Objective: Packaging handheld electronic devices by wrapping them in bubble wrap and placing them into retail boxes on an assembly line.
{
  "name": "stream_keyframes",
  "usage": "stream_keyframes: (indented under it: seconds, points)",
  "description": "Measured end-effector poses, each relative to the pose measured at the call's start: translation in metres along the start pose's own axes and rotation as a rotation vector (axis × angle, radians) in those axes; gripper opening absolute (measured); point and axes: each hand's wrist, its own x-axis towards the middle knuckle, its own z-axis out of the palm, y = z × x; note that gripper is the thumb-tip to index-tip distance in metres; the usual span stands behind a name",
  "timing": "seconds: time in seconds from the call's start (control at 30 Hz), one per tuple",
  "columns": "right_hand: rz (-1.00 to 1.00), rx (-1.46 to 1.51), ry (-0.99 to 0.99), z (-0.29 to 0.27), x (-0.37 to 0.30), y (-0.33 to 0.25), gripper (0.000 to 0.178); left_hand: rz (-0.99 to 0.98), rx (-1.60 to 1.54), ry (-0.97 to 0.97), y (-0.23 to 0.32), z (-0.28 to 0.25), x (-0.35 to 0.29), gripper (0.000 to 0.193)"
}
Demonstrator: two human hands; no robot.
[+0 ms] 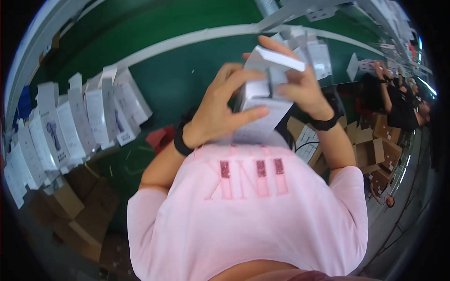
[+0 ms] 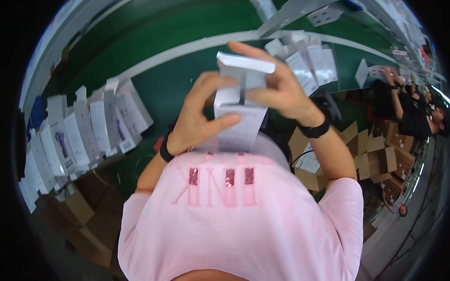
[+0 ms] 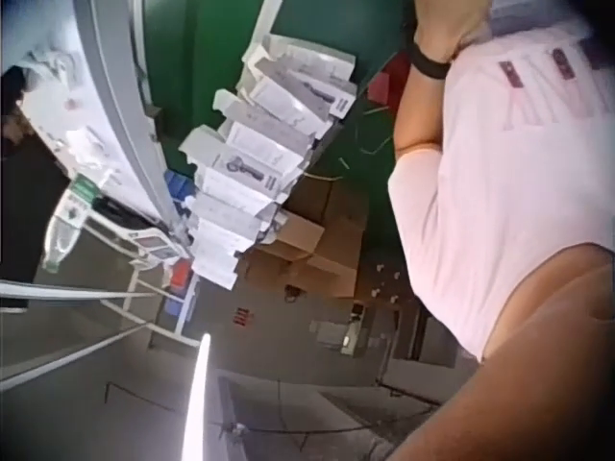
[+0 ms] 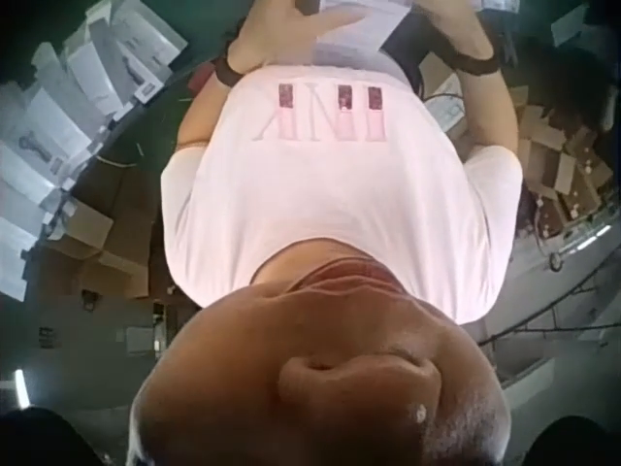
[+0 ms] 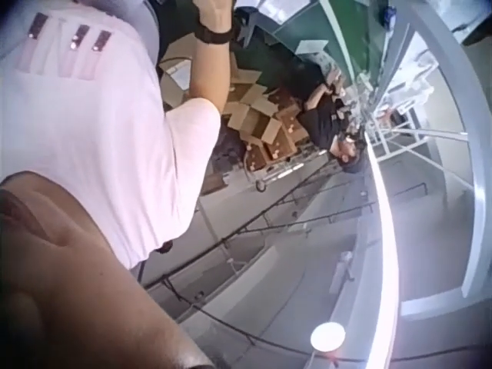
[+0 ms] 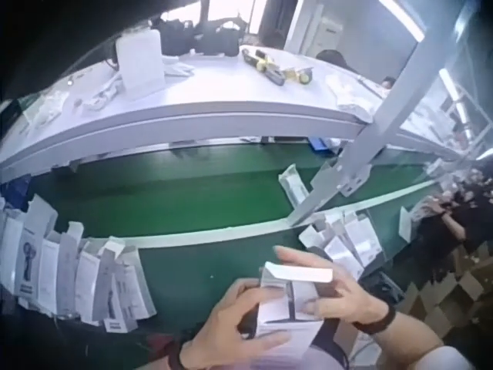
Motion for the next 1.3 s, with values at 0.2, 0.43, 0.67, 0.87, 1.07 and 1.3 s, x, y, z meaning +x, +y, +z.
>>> stream_keyframes:
  seconds: [0.2, 0.43, 0.67, 0.87, 1.07, 1.3]
  points:
    - [-0.073, -0.268, 0.079, -0.008, -0.010, -0.002, 0.040, -0.100, -0.076, 0.018, -0.015, 0.007, 0.009, 0.061]
    - [-0.102, -0.559, 0.044, -0.005, -0.021, -0.006, 0.031, -0.149, -0.084, 0.039, -0.025, 0.013, 0.010, 0.076]
    - [-0.120, -0.596, 0.035, -0.022, -0.027, -0.001, 0.029, -0.185, -0.161, 0.091, -0.025, 0.023, 0.017, 0.080]
    - [-0.144, -0.844, -0.045, -0.022, -0.027, -0.017, 0.031, -0.097, -0.117, -0.008, -0.035, 0.024, 0.028, 0.071]
    - [-0.089, -0.912, -0.005, -0.035, -0.033, -0.021, 0.035, -0.188, -0.110, -0.034, -0.026, 0.028, 0.032, 0.071]
    - [-0.032, -0.994, -0.100, -0.031, -0.028, -0.030, 0.044, -0.185, -0.084, -0.069, -0.027, 0.031, 0.031, 0.073]
